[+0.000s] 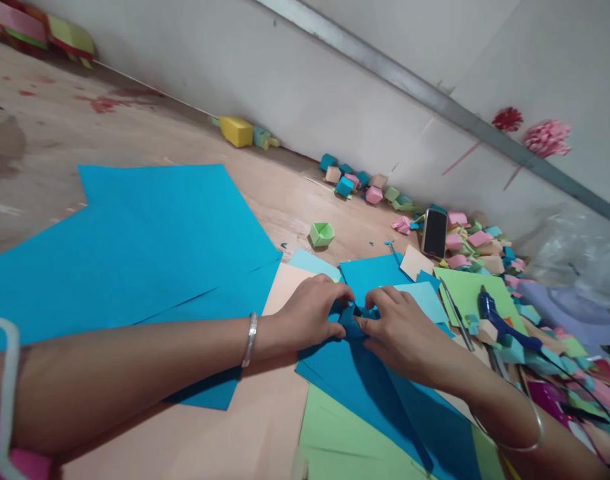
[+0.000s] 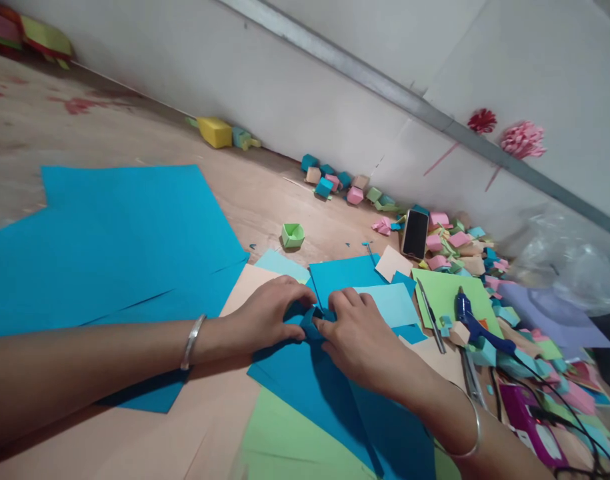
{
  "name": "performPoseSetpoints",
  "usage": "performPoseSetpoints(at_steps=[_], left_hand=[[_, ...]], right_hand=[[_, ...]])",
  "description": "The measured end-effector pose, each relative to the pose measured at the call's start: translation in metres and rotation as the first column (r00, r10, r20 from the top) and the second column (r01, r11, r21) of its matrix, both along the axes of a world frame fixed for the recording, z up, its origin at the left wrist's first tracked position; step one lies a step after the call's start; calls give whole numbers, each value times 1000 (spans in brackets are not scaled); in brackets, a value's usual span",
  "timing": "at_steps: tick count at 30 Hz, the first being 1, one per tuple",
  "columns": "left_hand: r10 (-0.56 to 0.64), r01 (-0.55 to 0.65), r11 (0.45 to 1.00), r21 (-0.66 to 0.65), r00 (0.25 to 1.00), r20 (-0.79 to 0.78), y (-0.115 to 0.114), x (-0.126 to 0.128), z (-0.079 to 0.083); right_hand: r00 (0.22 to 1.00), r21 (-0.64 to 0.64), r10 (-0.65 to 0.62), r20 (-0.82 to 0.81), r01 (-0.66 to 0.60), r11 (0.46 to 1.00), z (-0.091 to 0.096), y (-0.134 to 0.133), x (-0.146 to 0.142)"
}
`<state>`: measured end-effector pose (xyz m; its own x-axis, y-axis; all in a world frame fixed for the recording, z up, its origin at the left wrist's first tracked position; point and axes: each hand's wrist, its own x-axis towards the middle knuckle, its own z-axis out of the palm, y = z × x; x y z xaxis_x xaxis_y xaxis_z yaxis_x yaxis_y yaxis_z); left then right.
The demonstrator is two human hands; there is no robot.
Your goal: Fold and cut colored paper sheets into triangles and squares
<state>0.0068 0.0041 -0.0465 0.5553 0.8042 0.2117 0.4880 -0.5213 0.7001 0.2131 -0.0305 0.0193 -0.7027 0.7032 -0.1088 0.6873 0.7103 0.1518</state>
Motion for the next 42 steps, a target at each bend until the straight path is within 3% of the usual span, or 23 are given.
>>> performPoseSetpoints(at_steps=[5, 12, 18, 23, 31, 35, 38, 40, 42], left_hand=[[19, -17, 997, 75, 999, -34, 0, -1, 3], [27, -25, 996, 86, 999, -22, -3, 0, -1], [-31, 42, 996, 79, 991, -128, 2, -1, 5], [-66, 74, 995, 73, 992, -108, 6, -3, 5], [-38, 50, 995, 82, 990, -137, 3, -1, 8], [-44, 50, 994, 102, 997, -59, 3, -2, 5], [-47, 48, 996, 69, 999, -23, 3, -3, 7], [-15, 13, 1000, 27, 998, 67, 2, -4, 13], [50, -42, 998, -38, 968, 245, 1, -5, 19]], right_hand=[[999, 6, -1, 51, 1, 1000, -2, 3, -2], [995, 20, 20, 97, -22, 1000, -3, -1, -14], [984, 66, 31, 173, -43, 997, -6, -6, -22], [976, 80, 42, 214, -60, 995, -9, -6, -24], [974, 7, 60, 218, -64, 998, -7, -2, -23], [971, -57, 53, 231, -41, 998, -5, -1, -23], [993, -48, 21, 117, -15, 999, -3, 1, -15], [995, -69, -47, -92, 41, 997, -1, 3, -5], [931, -170, -148, -334, 95, 981, 3, 6, 6]])
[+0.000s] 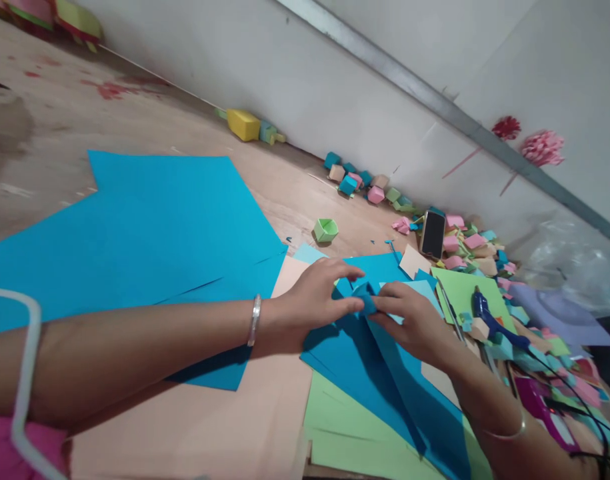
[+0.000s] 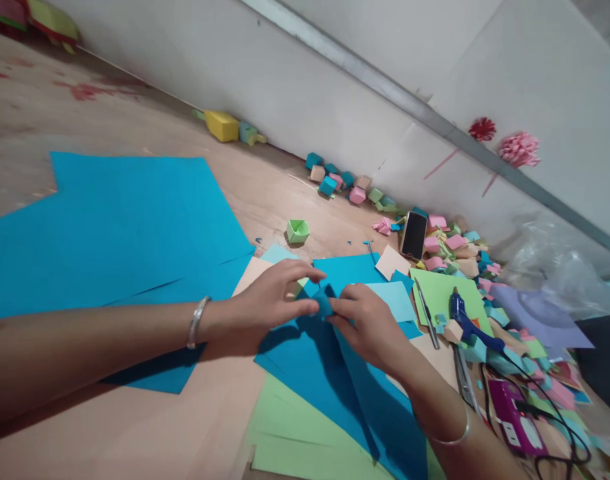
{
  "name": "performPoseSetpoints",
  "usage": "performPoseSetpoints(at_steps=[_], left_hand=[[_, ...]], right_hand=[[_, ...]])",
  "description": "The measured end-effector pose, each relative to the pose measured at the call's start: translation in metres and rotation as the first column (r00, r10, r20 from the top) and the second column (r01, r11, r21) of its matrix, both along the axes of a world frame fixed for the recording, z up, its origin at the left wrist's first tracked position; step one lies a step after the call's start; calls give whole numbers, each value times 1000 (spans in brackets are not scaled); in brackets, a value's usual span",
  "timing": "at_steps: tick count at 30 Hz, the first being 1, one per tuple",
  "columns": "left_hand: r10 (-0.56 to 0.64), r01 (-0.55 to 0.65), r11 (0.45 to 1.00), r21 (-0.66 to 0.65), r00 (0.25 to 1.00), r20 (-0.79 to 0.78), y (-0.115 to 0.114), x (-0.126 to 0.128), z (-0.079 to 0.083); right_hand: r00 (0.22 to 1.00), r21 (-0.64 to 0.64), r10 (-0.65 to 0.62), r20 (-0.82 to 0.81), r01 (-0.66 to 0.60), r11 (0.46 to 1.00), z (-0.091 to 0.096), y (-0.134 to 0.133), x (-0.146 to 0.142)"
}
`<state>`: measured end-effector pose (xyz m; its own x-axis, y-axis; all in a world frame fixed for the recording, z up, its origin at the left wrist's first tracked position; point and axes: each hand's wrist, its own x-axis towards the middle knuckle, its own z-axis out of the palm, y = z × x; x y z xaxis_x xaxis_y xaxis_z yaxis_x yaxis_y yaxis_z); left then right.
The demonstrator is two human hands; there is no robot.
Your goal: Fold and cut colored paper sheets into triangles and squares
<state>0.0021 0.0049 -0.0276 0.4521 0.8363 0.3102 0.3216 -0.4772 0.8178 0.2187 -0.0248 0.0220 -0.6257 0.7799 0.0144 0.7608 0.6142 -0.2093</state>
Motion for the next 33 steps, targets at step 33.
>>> performPoseSetpoints(at_steps=[33], left_hand=[[135, 156, 749, -644, 915, 379, -11, 13, -2]], right_hand=[[822, -159, -142, -552, 63, 985, -27, -18, 10]])
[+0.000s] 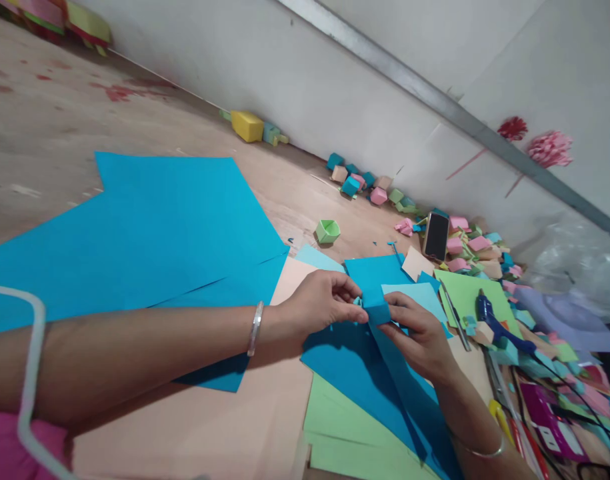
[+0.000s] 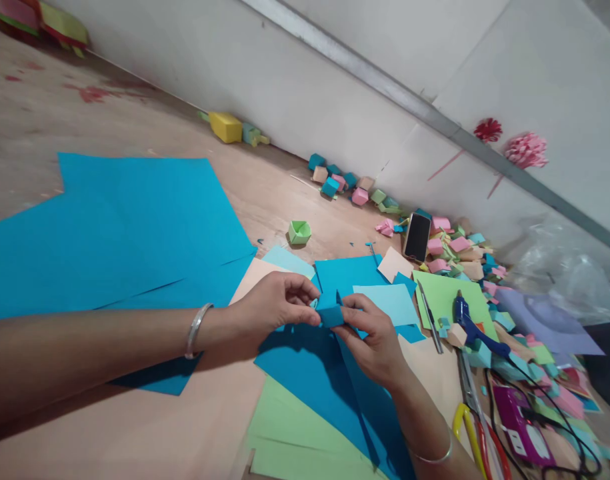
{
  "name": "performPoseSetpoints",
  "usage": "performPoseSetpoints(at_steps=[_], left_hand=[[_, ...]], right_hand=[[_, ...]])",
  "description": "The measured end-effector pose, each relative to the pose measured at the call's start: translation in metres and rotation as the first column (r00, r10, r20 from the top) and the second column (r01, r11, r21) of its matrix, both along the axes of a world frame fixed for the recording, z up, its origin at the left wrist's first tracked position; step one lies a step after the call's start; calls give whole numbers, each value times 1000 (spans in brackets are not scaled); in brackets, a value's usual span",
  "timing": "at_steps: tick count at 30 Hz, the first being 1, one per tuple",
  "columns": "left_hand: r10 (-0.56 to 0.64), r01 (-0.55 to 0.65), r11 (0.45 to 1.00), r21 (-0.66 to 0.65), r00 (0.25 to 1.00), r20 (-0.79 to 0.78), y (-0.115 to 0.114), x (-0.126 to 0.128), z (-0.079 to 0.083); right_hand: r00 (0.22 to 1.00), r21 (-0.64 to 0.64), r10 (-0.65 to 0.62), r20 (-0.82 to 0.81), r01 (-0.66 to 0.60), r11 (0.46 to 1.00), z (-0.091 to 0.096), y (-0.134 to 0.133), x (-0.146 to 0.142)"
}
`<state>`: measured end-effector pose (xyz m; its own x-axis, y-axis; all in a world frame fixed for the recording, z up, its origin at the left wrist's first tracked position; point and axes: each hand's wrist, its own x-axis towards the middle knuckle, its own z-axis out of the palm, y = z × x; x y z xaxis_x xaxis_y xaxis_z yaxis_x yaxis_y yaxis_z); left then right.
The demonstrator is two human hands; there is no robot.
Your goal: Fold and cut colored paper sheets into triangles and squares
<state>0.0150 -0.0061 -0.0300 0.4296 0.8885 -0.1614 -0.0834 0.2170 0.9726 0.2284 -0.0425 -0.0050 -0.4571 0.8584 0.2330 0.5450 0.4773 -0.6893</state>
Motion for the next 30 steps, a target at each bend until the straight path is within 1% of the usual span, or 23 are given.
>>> performPoseSetpoints(at_steps=[2, 4, 6, 8, 11, 16, 23, 26, 28, 30], left_hand=[[-14, 12, 999, 53, 1000, 25, 0, -1, -2], [-54, 48, 986, 161, 998, 36, 0, -2, -4], [-85, 80, 952, 295, 996, 3, 0, -5, -4], [-77, 87, 908, 410, 996, -39, 0, -7, -2], [-62, 83, 859, 505, 996, -59, 0, -10, 0], [-46, 98, 813, 574, 993, -105, -1, -11, 0], [19, 130, 781, 611, 973, -232, -2, -10, -5], [27, 156, 781, 605, 959, -283, -2, -10, -3], [8, 161, 789, 593, 962, -273, -2, -10, -2], [-22, 159, 806, 571, 971, -239, -2, -9, -2]], right_hand=[[1000, -18, 12, 0, -12, 1000, 1, 0, 0], [1000, -44, 29, -5, -29, 999, 3, -1, 0], [999, -65, 46, -12, -47, 997, 5, -1, 0], [998, -74, 58, -20, -59, 996, 6, -2, 1], [997, -82, 65, -35, -68, 994, 7, -3, 2], [997, -75, 77, -21, -78, 994, 8, -3, 4], [992, 76, 37, 125, -47, 996, 7, -6, 1], [985, 166, 5, 172, -34, 986, 6, -7, 0], [983, 210, -16, 181, -22, 978, 6, -7, -1], [982, 222, -22, 188, -21, 975, 6, -7, 0]])
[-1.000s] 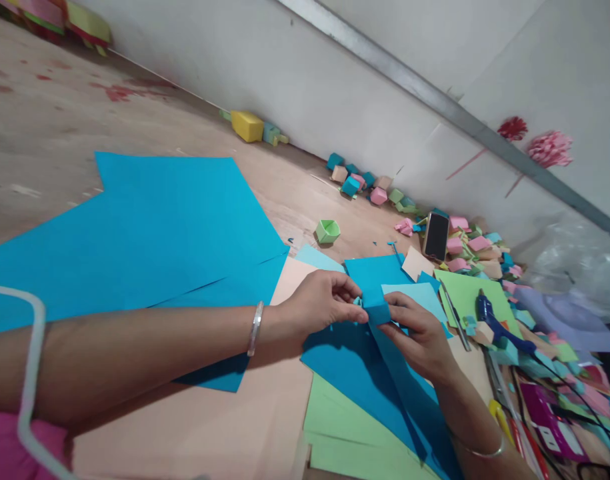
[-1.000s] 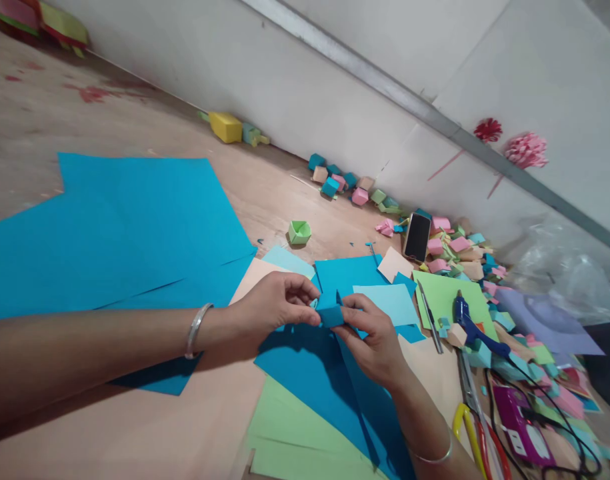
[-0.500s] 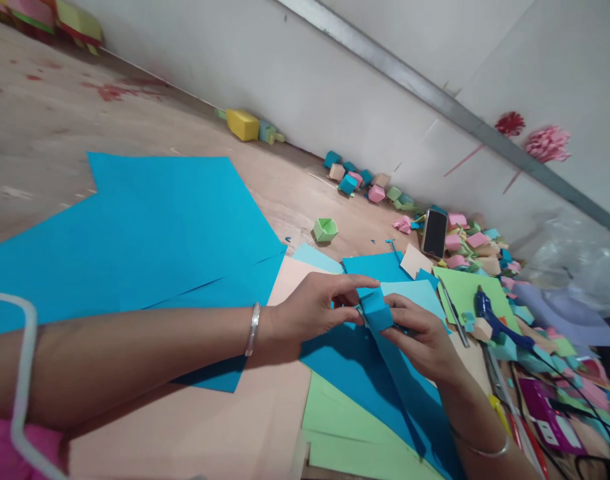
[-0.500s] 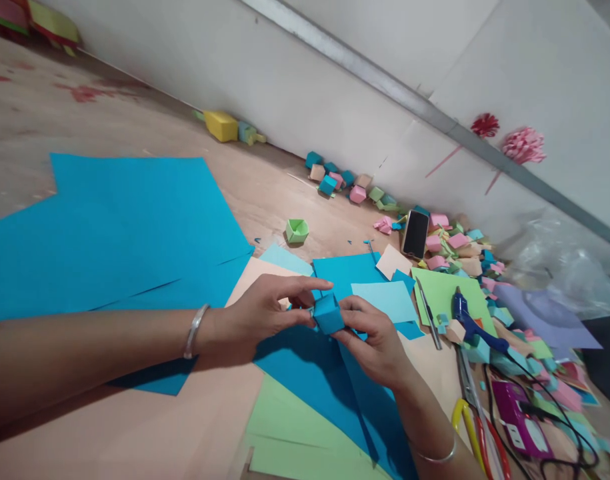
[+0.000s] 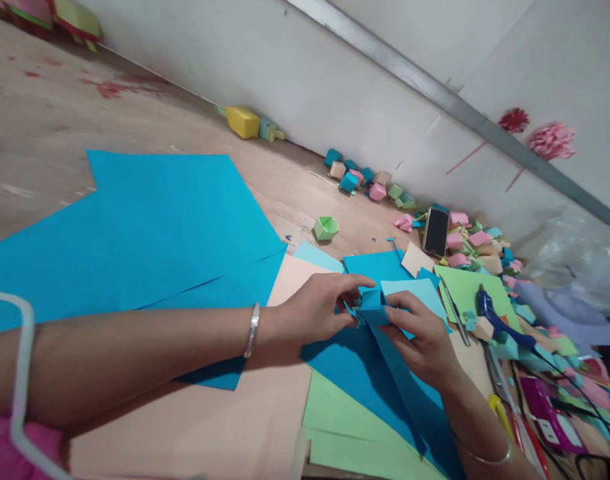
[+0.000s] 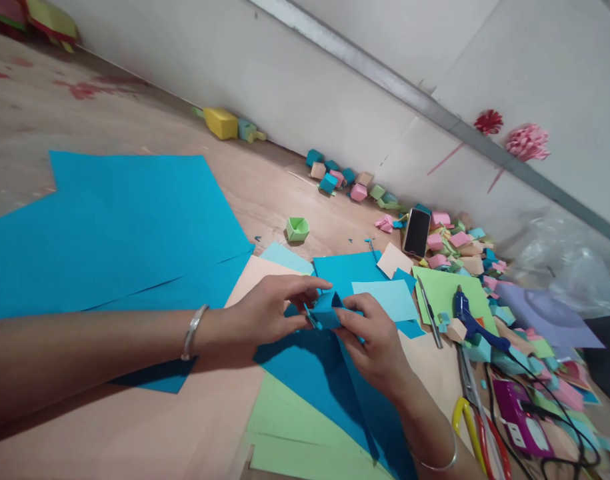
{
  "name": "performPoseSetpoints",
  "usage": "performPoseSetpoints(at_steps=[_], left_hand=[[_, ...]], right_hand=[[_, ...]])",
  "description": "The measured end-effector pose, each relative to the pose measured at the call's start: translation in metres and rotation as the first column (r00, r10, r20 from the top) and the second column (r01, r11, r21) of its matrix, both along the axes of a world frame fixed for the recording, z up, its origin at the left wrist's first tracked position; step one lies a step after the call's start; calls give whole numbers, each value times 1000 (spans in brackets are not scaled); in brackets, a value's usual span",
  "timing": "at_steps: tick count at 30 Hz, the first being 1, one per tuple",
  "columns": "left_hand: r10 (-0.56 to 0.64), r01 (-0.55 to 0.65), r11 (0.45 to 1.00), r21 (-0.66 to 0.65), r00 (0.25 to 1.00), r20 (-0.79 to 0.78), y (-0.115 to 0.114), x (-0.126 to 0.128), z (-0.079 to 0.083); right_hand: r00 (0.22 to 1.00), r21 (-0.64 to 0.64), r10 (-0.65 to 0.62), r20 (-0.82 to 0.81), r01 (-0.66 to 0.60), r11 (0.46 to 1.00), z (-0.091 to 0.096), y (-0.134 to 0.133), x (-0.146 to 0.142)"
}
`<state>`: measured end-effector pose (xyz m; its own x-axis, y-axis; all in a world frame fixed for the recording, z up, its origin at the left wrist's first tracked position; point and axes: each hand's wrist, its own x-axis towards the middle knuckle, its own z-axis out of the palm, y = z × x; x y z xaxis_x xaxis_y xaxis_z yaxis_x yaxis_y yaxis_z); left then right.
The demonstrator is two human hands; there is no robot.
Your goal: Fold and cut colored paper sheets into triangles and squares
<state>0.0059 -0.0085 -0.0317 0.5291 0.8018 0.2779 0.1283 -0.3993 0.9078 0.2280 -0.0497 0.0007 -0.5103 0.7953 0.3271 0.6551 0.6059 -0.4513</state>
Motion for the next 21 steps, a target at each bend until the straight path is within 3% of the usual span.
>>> performPoseSetpoints(at_steps=[7, 15, 21], left_hand=[[13, -12, 999, -35, 1000, 24, -1, 0, -1], [58, -60, 997, -38, 997, -41, -2, 1, -2], [87, -91, 994, -66, 995, -51, 0, 2, -8]], right_hand=[[999, 16, 31, 33, -31, 999, 1, 0, 0], [987, 232, -7, 163, -31, 972, -4, 0, -7], [965, 311, -36, 260, -49, 949, -11, 0, -12]])
